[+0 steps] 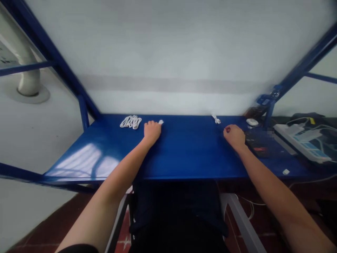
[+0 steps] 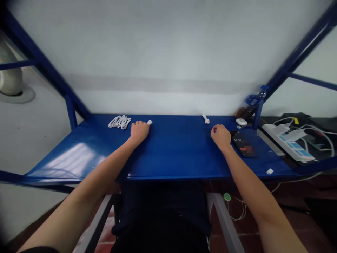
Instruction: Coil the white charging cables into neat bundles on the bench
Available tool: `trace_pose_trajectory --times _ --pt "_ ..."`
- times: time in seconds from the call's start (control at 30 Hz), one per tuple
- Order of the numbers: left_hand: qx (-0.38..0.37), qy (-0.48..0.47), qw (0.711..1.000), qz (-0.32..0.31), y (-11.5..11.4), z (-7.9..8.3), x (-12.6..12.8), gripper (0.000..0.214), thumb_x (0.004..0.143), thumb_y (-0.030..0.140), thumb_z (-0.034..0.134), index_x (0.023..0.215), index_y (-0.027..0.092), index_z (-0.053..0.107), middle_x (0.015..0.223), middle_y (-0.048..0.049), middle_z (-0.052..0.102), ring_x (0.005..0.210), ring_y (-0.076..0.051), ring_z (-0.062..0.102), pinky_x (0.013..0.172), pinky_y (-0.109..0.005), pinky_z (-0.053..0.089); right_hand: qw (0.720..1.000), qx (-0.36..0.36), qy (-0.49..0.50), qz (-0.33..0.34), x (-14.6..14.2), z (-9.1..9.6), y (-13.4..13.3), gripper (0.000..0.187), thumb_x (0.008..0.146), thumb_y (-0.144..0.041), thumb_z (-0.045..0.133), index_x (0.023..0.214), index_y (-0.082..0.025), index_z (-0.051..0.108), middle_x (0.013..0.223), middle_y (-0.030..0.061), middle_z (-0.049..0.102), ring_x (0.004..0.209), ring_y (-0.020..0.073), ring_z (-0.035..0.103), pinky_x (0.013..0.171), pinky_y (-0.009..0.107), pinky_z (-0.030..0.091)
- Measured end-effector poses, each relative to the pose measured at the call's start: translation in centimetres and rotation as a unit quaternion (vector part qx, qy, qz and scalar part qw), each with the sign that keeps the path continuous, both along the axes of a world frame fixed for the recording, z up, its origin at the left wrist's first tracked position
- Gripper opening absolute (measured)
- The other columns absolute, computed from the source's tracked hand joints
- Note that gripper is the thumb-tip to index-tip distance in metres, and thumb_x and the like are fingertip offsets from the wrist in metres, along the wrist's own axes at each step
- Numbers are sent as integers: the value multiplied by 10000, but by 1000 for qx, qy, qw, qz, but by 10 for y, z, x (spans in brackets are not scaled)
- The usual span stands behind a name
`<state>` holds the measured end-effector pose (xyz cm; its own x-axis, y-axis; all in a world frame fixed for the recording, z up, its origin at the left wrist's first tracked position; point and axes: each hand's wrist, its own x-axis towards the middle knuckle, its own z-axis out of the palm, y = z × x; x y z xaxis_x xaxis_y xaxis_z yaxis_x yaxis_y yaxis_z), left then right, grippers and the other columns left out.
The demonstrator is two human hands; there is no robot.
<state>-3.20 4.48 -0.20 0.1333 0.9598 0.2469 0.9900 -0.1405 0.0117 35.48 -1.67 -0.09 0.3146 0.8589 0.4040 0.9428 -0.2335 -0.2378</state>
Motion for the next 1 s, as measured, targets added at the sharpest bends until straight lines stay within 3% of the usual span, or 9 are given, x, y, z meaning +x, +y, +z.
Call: trace_pose_trajectory --times 0.1,0.23,0.37,0.47,0.57,0.7,0.8,0.9,1.0 --pt "14 23 998 54 16 0 -26 492 955 278 291 1071 11 687 1132 -287 616 1119 -377 517 917 -467 323 998 -61 -1 31 4 -2 9 208 816 -276 583 918 -151 714 1003 147 693 880 252 641 778 342 469" --pt "35 0 996 78 19 2 -45 531 936 361 322 1111 -7 662 1178 -293 587 1172 -405 466 945 -491 309 993 -74 58 77 -1 6 34 273 828 -353 616 941 -130 726 979 129 720 921 239 654 848 321 465" --pt "46 7 999 17 12 5 -56 510 928 420 372 1254 104 605 1357 -234 508 1266 -399 403 1025 -526 273 994 -83 47 44 -4 14 68 381 852 -355 586 1091 -79 695 1090 182 700 1044 283 635 897 346 452" --pt "15 37 998 -39 13 5 -67 484 941 428 366 1366 266 531 1502 -116 405 1373 -367 312 1112 -593 126 990 -132 45 -5 -3 12 90 501 846 -364 593 1224 -37 623 1169 238 661 1106 334 610 891 383 458" --pt "-15 44 998 -41 21 1 -78 509 960 435 313 1431 313 460 1565 -76 324 1445 -378 195 1109 -667 7 984 -169 45 -16 -5 7 100 448 835 -287 587 1230 -80 632 1172 230 665 1089 347 624 847 393 476" --pt "-47 14 999 11 34 -5 -89 550 969 446 255 1465 277 421 1583 -101 289 1460 -404 154 1092 -708 17 991 -127 38 -3 -16 6 99 370 817 -181 560 1156 -106 687 1126 226 686 1058 342 643 844 401 481" --pt "-63 -8 998 29 42 -6 -97 573 966 461 241 1481 265 399 1580 -117 291 1456 -404 179 1095 -708 71 992 -57 115 18 -33 10 92 326 803 -190 594 1099 -121 713 1059 185 714 1012 303 659 855 383 489" --pt "-65 -23 997 35 43 -5 -101 572 964 464 259 1475 260 410 1570 -127 311 1446 -408 206 1089 -712 102 951 6 304 54 -58 10 81 233 779 -234 654 964 -117 733 905 123 733 853 229 678 771 326 521" --pt "-5 -32 998 59 36 -1 -87 540 947 413 351 1440 221 461 1557 -158 326 1445 -424 192 1078 -730 54 840 23 527 130 -90 8 68 172 735 -242 711 873 -139 720 784 64 712 668 160 642 604 268 519"
